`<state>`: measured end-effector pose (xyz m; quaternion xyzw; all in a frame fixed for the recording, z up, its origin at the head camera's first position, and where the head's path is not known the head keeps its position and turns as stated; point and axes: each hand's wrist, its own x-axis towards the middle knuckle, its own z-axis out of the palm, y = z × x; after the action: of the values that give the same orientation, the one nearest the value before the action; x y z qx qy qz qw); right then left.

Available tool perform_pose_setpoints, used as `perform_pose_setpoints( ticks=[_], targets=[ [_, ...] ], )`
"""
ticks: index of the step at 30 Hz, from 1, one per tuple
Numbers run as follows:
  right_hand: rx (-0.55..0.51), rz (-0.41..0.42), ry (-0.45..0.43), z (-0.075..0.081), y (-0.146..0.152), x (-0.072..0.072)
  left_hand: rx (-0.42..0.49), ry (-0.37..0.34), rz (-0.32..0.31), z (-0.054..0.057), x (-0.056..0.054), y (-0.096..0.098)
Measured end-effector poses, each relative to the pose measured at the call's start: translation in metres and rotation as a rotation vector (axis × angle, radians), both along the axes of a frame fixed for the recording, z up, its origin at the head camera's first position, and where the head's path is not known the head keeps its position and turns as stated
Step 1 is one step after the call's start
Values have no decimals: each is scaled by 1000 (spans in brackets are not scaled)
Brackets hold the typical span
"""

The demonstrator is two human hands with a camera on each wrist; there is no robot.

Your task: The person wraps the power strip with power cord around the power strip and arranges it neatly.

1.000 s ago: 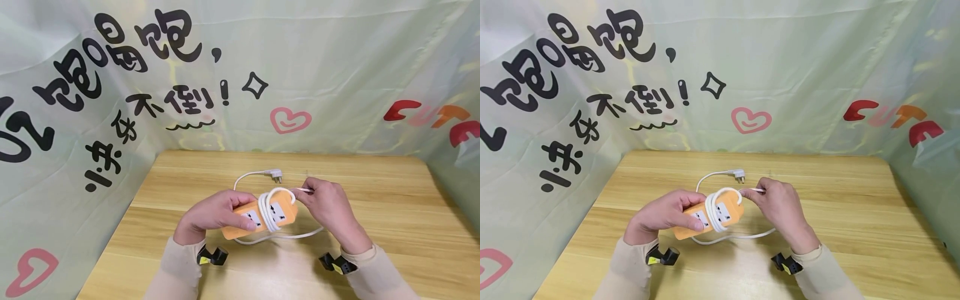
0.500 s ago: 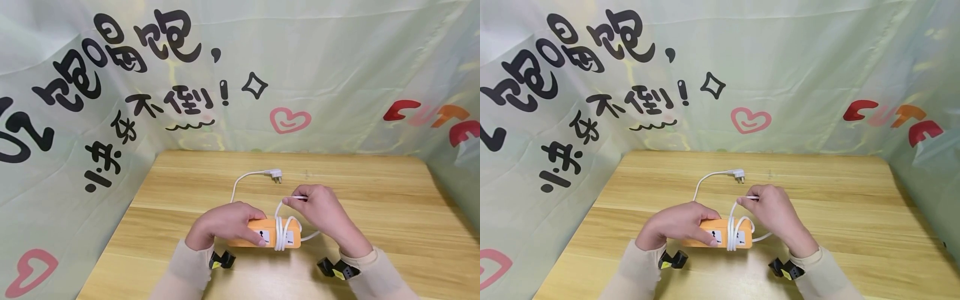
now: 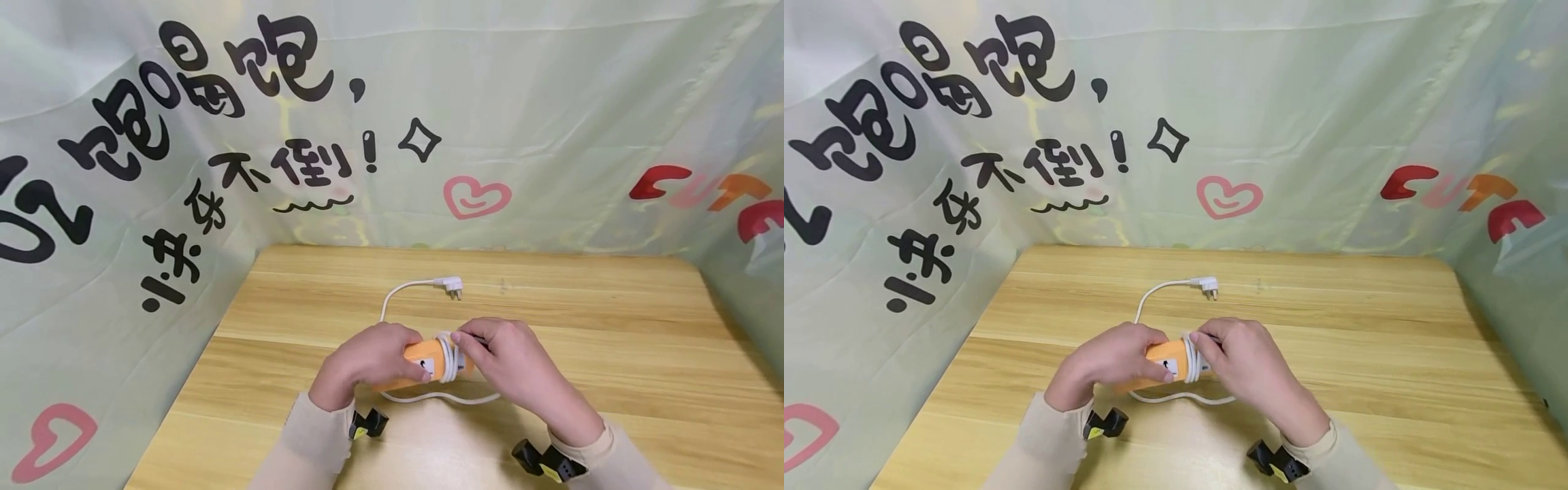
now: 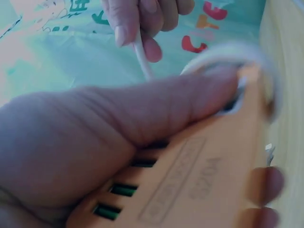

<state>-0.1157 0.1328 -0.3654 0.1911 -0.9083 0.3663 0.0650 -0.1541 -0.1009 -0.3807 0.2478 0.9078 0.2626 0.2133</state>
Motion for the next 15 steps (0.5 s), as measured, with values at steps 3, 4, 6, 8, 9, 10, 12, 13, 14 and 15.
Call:
perform_pose_setpoints(
  ticks=[3,4,6,8,9,10,12,13,14,15],
  targets=[
    [-29,12,60,-1,-3,3,22,46,113,1,-2,-2],
    [-43,15,80,-2,-4,4,36,56,156,2,-3,-2],
    [-68,22,117,-2,-5,4,75,72,239,3,-5,-3],
    [-91,32,143,-3,-5,4,118,80,301,5,-5,-4],
    [-101,35,150,-3,-5,4,139,84,323,6,-6,-4],
    [-105,38,154,-3,-5,4,157,85,338,7,-6,-4],
    [-113,50,143,-3,-5,4,203,85,364,9,-6,-5],
    [-117,56,130,-3,-4,4,229,81,375,10,-6,-6],
    [-118,61,113,-2,-3,4,253,78,385,11,-5,-6],
    [-118,65,93,-2,-3,4,280,71,393,12,-5,-6]
  ],
)
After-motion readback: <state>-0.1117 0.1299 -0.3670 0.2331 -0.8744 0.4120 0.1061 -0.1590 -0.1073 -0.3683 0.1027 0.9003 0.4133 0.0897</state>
